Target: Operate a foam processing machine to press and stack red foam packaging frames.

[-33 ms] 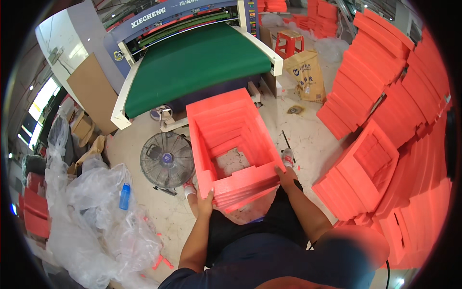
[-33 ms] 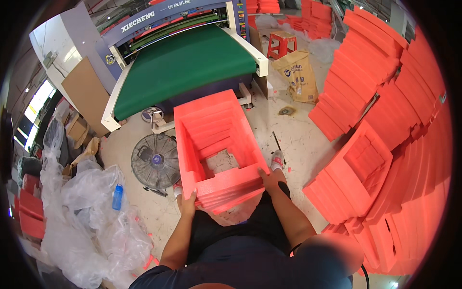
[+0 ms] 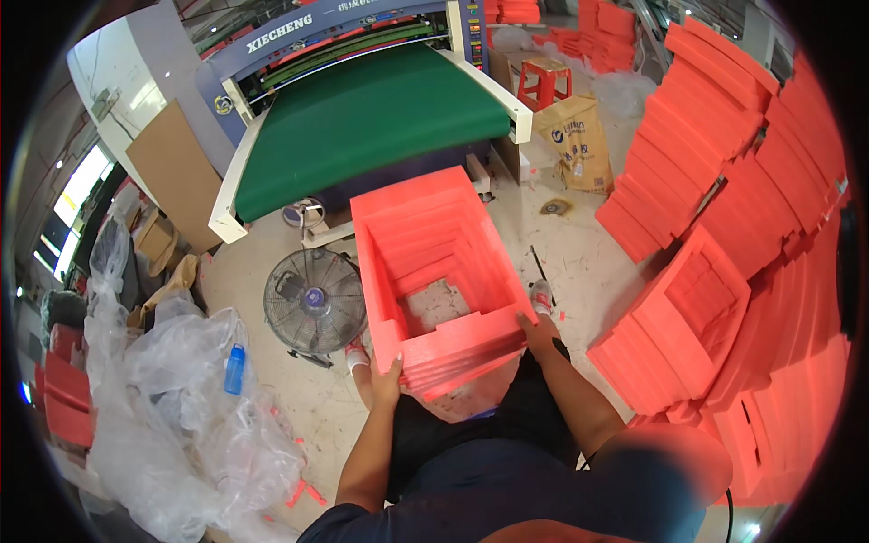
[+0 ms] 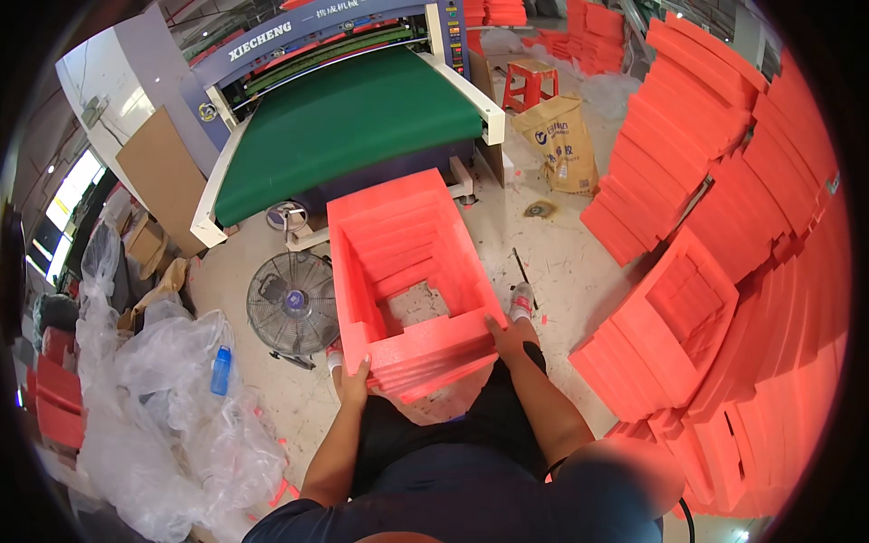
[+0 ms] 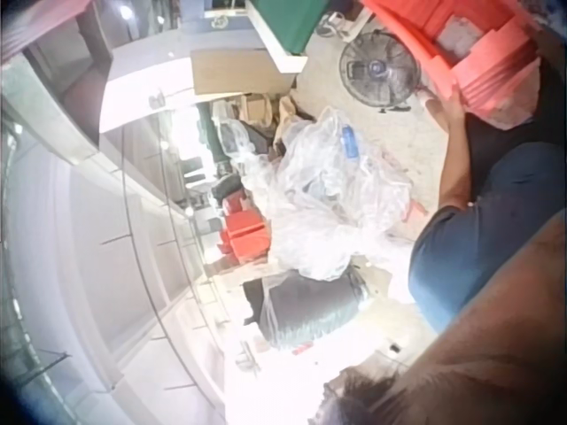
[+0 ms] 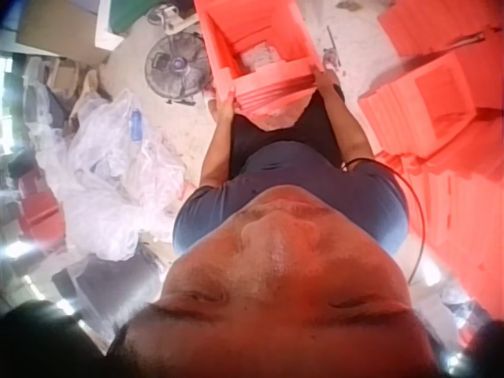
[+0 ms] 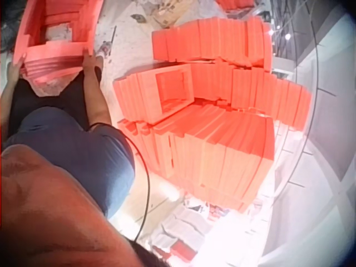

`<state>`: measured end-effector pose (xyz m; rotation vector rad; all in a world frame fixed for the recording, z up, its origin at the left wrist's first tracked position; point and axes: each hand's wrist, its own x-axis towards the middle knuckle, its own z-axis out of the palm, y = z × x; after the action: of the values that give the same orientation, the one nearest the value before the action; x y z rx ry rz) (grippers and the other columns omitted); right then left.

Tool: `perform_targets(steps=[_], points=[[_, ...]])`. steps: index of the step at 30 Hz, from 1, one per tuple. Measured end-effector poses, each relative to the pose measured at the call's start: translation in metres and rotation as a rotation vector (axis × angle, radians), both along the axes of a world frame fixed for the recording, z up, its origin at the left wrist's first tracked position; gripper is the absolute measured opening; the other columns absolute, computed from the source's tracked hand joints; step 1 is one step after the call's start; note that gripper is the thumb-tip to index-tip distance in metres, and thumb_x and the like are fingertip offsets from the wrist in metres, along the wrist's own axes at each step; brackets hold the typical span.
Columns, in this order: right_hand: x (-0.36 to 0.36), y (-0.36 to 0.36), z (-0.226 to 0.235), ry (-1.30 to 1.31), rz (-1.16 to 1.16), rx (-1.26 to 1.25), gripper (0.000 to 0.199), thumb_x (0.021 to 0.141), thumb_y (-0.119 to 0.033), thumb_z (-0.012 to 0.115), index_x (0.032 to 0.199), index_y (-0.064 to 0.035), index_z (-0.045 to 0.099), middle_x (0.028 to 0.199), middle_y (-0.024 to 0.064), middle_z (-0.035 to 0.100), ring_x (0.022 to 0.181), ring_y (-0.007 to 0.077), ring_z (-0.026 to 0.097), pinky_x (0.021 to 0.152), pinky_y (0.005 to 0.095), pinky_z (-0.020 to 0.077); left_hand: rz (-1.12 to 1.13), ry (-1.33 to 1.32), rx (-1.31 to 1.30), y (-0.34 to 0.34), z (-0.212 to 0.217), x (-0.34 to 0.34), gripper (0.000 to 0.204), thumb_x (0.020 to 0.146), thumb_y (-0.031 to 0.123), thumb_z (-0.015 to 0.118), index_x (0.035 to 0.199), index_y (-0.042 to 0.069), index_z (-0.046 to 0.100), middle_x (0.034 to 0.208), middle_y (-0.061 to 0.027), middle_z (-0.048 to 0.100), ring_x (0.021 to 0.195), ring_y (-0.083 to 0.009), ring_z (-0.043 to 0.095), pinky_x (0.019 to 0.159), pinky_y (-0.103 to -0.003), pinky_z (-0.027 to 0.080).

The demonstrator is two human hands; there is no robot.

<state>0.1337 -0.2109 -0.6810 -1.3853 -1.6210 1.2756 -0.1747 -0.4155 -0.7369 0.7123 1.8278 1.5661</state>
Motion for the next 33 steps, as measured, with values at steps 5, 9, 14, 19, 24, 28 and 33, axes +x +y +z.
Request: perform_targets(steps=[5,9,14,19,24,28,33], points=[[-0.004,-0.006,0.012,-0.032,-0.02,-0.052,0.061,0.093,-0.054,0.057,0.113,0.0026,0.068,0.102,0.0248,0.071,0.1,0.0374,0.068,0.085,0.0441,0.0496,0.033,0.035,0.042,-0.002,-0.012,-0.003,0.058,0.094,0.039,0.069,0.134,0.0,0.052,0.122,-0.0109,0.062,0.11,-0.0217,0.059,0.097,-0.034,0.045],[-0.001,-0.004,0.006,-0.027,-0.028,-0.05,0.062,0.092,-0.055,0.058,0.11,0.0035,0.068,0.099,0.0241,0.071,0.097,0.0355,0.068,0.083,0.0431,0.0502,0.022,0.027,-0.026,-0.002,-0.007,0.0,0.059,0.094,0.04,0.069,0.135,0.0,0.052,0.121,-0.0113,0.062,0.11,-0.0222,0.059,0.097,-0.034,0.046],[-0.003,-0.003,0.008,0.013,0.006,-0.082,0.062,0.092,-0.056,0.059,0.108,0.0035,0.068,0.097,0.0227,0.071,0.094,0.0333,0.069,0.082,0.042,0.0507,0.055,0.068,0.031,0.001,-0.005,0.0,0.054,0.094,0.031,0.07,0.132,-0.002,0.051,0.118,-0.0127,0.062,0.102,-0.0213,0.061,0.088,-0.033,0.05],[-0.001,-0.002,0.009,0.023,-0.022,-0.02,0.063,0.091,-0.055,0.059,0.11,0.0037,0.068,0.096,0.0227,0.071,0.093,0.0336,0.069,0.081,0.0418,0.0509,0.071,0.08,-0.028,0.002,0.017,0.011,0.063,0.091,0.048,0.07,0.131,0.001,0.057,0.119,-0.0133,0.058,0.111,-0.0259,0.058,0.097,-0.036,0.046],[0.002,0.002,-0.007,0.057,-0.005,0.0,0.058,0.092,-0.05,0.061,0.111,0.004,0.068,0.096,0.0206,0.071,0.092,0.0299,0.069,0.08,0.0394,0.0511,0.086,0.086,-0.061,-0.002,0.021,0.016,0.066,0.091,0.05,0.069,0.134,0.001,0.056,0.122,-0.0143,0.057,0.114,-0.0263,0.057,0.1,-0.038,0.045],[0.003,0.028,-0.084,0.111,0.03,-0.098,0.05,0.096,-0.041,0.062,0.121,0.0022,0.065,0.109,0.0141,0.07,0.1,0.023,0.067,0.085,0.0365,0.0512,0.026,0.068,0.155,-0.011,-0.037,-0.016,0.061,0.098,0.04,0.064,0.139,-0.002,0.047,0.127,-0.0122,0.061,0.11,-0.0221,0.061,0.098,-0.033,0.048],[-0.004,0.029,-0.112,0.374,-0.026,-0.056,0.051,0.098,-0.038,0.064,0.126,0.0038,0.06,0.116,0.0128,0.066,0.106,0.0212,0.062,0.092,0.0354,0.049,0.278,0.005,-0.036,-0.036,-0.119,-0.118,0.056,0.102,0.049,0.051,0.113,-0.002,0.068,0.113,-0.013,0.071,0.1,-0.0244,0.066,0.09,-0.036,0.05]])
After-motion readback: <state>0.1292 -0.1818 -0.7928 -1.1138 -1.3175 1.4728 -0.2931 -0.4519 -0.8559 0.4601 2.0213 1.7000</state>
